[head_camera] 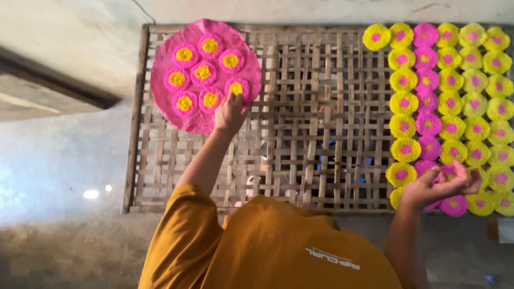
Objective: The person arranges small yellow and pink circular decorative items onto a pink circular base placed on a woven mat. They repeatedly pick up the items and place them in rows on the mat, then transfer them to the base, continuing the process throughout the clip.
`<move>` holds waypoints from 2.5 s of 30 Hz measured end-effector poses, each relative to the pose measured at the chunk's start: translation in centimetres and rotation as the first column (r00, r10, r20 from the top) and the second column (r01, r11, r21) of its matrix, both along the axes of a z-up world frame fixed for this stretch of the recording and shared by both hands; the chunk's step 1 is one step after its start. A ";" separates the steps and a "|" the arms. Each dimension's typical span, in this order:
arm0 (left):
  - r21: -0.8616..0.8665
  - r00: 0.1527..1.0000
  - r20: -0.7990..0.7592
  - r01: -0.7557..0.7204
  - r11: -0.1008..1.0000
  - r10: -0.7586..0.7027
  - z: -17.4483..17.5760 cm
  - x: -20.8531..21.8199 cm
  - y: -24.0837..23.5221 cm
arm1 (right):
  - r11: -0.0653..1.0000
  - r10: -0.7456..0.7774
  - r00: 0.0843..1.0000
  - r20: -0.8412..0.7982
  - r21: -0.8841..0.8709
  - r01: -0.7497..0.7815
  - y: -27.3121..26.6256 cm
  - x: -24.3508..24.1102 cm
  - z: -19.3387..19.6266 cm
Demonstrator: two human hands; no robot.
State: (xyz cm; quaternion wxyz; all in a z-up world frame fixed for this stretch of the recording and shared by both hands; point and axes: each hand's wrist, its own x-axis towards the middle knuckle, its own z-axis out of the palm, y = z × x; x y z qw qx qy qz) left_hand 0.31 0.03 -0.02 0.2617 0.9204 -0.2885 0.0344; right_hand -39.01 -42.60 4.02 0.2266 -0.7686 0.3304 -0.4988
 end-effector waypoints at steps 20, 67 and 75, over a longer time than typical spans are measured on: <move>-0.416 0.809 -0.223 0.426 0.803 -0.544 4.2 -18.4 -9.1 | 0.711 0.633 0.492 -0.598 0.197 -0.675 13.2 20.7 3.1; 0.076 0.914 -0.405 -0.004 0.997 0.035 2.6 -1.8 -16.7 | 0.939 0.018 0.857 -0.515 -0.286 -0.192 -12.0 34.5 -3.1; -0.238 0.775 -0.630 -0.129 0.963 -0.052 2.6 -2.5 -18.1 | 0.301 0.945 0.299 -0.133 0.710 -0.636 7.9 26.9 0.4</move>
